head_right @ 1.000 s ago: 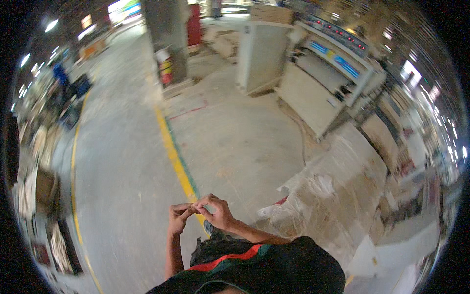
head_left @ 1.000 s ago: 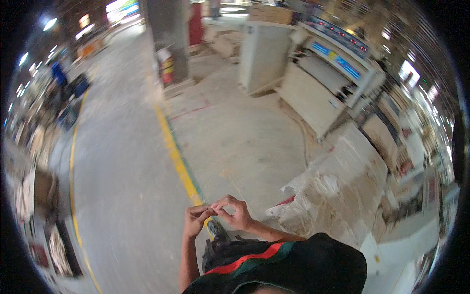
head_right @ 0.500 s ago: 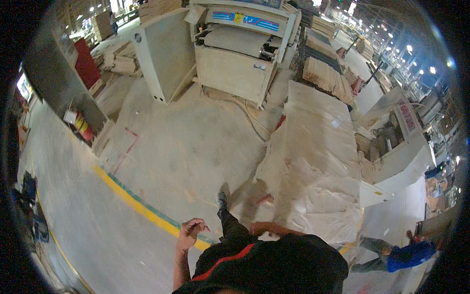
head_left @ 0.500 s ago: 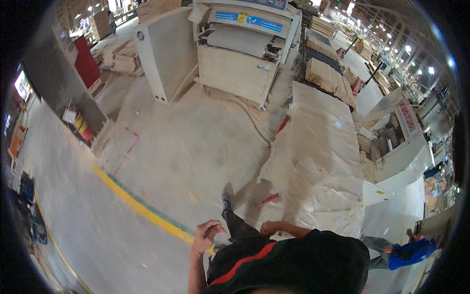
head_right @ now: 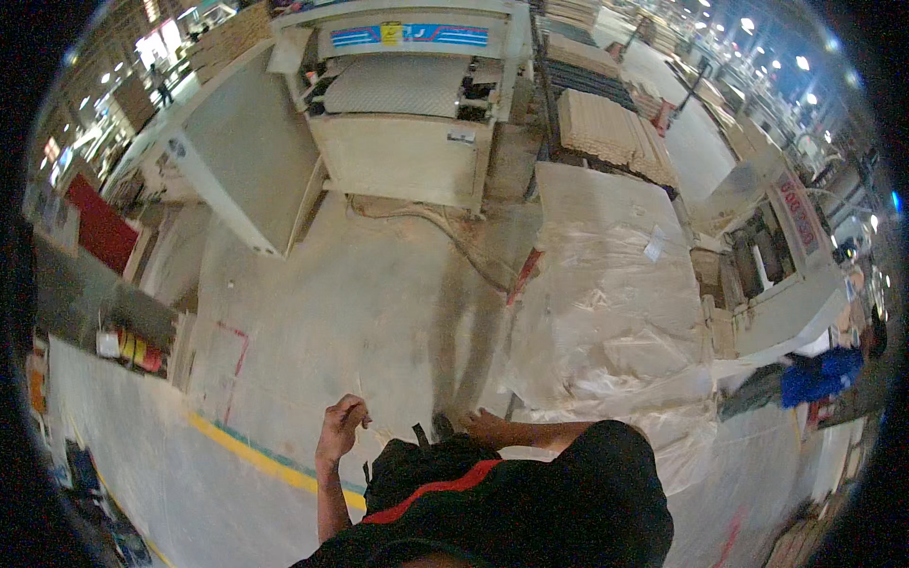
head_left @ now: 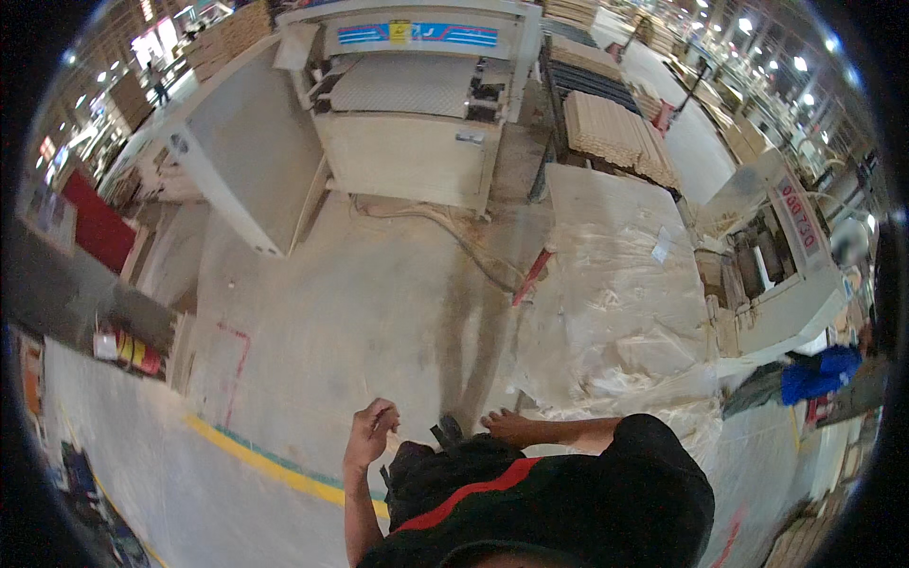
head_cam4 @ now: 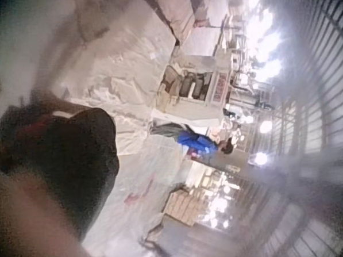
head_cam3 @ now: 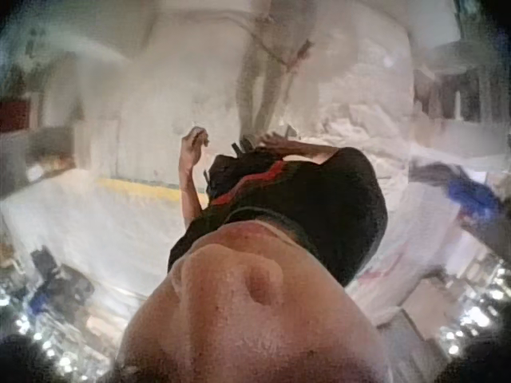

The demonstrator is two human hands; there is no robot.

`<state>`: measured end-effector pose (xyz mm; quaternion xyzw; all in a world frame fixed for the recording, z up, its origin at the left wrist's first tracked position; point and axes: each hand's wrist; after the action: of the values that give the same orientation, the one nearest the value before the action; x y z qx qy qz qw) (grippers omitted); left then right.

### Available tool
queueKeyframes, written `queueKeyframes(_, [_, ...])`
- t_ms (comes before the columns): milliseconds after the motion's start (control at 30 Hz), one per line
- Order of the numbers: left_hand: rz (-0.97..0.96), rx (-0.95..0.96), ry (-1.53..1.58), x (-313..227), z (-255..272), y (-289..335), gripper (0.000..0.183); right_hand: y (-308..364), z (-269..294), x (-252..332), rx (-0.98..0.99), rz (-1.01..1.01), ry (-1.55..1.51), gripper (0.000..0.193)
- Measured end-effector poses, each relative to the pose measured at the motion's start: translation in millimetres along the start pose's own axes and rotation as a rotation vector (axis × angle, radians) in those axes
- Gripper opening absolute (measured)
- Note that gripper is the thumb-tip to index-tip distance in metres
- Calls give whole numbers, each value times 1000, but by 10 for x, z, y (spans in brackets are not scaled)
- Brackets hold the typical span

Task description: The person picks up stacks of light-colored wooden planks from a conveyor and places them onto a metal rack. The person also carries smaller stacks to a machine and returns to continue stacking.

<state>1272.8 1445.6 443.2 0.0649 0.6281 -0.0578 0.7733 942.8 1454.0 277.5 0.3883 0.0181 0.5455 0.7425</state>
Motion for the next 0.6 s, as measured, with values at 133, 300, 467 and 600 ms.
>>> queueKeyframes(133, [11, -68, 42, 165, 470, -628, 9, -364, -53, -513, -515, 98, -94, 65])
queueKeyframes(300, [-30, -132, 17, 354, 1141, -1408, 23, -599, 1184, -862, -298, -34, 96, 68])
queueKeyframes(467, [8, -70, -181, 368, 1554, -2328, 25, -1423, 1193, -1567, -639, -72, 118, 59])
queueKeyframes(600, [-1, -24, -357, 232, 1916, -3110, 27, -1746, 1838, -2036, -769, 1, 23, 56])
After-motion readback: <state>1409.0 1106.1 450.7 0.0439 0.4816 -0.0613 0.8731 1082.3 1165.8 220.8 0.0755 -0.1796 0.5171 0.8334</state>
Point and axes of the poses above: each hand's wrist, its own y-axis away from the middle knuckle, its own z-axis out of the back of the hand, x = y × z, and after that the axes turned 3 degrees about -y, right-handed
